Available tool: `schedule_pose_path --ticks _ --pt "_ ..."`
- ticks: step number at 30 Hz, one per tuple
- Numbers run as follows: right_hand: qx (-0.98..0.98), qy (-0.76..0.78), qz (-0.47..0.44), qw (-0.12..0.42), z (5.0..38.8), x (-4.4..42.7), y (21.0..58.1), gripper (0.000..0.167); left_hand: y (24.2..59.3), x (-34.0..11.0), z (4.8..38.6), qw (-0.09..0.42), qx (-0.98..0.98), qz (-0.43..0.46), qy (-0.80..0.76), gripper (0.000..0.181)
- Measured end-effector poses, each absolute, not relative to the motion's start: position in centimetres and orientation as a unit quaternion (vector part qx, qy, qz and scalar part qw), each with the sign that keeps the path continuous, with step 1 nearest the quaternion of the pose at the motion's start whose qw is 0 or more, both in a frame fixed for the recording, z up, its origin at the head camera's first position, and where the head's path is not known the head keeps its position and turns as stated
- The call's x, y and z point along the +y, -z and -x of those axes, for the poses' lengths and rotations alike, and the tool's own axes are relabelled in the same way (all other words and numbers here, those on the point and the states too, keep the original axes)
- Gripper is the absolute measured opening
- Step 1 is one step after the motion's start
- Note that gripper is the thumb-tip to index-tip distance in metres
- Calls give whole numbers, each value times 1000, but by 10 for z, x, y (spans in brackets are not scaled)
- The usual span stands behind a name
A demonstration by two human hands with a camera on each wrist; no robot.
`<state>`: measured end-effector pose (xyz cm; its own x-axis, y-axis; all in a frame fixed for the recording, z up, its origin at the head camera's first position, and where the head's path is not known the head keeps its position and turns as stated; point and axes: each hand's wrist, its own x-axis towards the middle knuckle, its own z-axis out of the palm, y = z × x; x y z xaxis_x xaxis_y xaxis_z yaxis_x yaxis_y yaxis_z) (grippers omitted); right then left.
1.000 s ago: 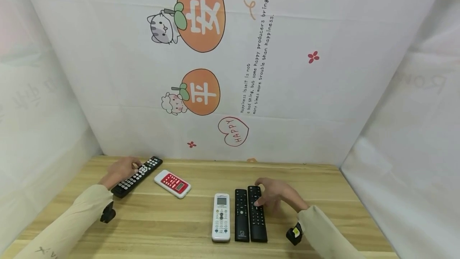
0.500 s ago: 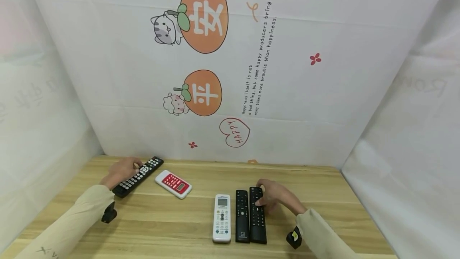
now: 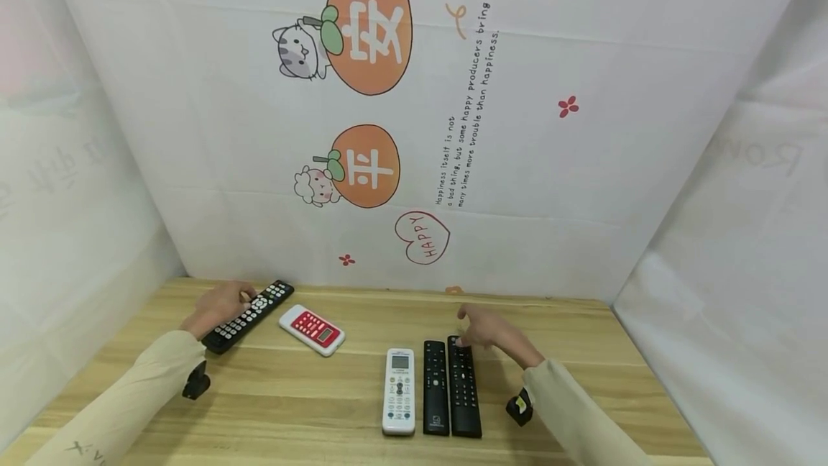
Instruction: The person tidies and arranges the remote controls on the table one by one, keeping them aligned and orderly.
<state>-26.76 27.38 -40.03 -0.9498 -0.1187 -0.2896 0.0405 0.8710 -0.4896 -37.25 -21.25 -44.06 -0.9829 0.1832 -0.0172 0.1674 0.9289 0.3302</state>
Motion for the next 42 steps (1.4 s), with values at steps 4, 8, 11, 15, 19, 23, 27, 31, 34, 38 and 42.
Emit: schedule_pose_path --ticks 4,8,11,15,19,23,27,31,34,38,42 --pt "969 206 49 128 278 264 390 49 437 -212 372 24 982 -90 -164 30" --pt "971 194 56 129 283 253 388 44 435 -213 371 25 981 -90 -170 30" --pt "970 197 57 129 283 247 392 41 436 -214 371 29 980 -87 -177 30" --pt "970 204 34 132 279 246 398 39 436 -215 371 34 979 -82 -184 30" --pt "965 227 9 130 273 251 403 39 436 -217 371 36 978 -82 -190 30" --pt "960 256 2 115 269 259 409 42 436 -216 371 40 976 -79 -198 31" --pt "957 271 1 104 266 268 412 44 433 -213 371 38 976 -78 -200 30" --pt "954 277 -18 110 258 273 414 44 433 -213 369 36 976 -81 -200 29" --pt "956 264 -43 122 254 273 418 43 435 -215 370 35 976 -81 -201 29" --pt "960 248 -51 123 253 274 424 43 437 -216 370 34 976 -81 -201 29" --pt "949 289 -47 117 255 276 428 44 438 -216 371 31 976 -82 -201 30"
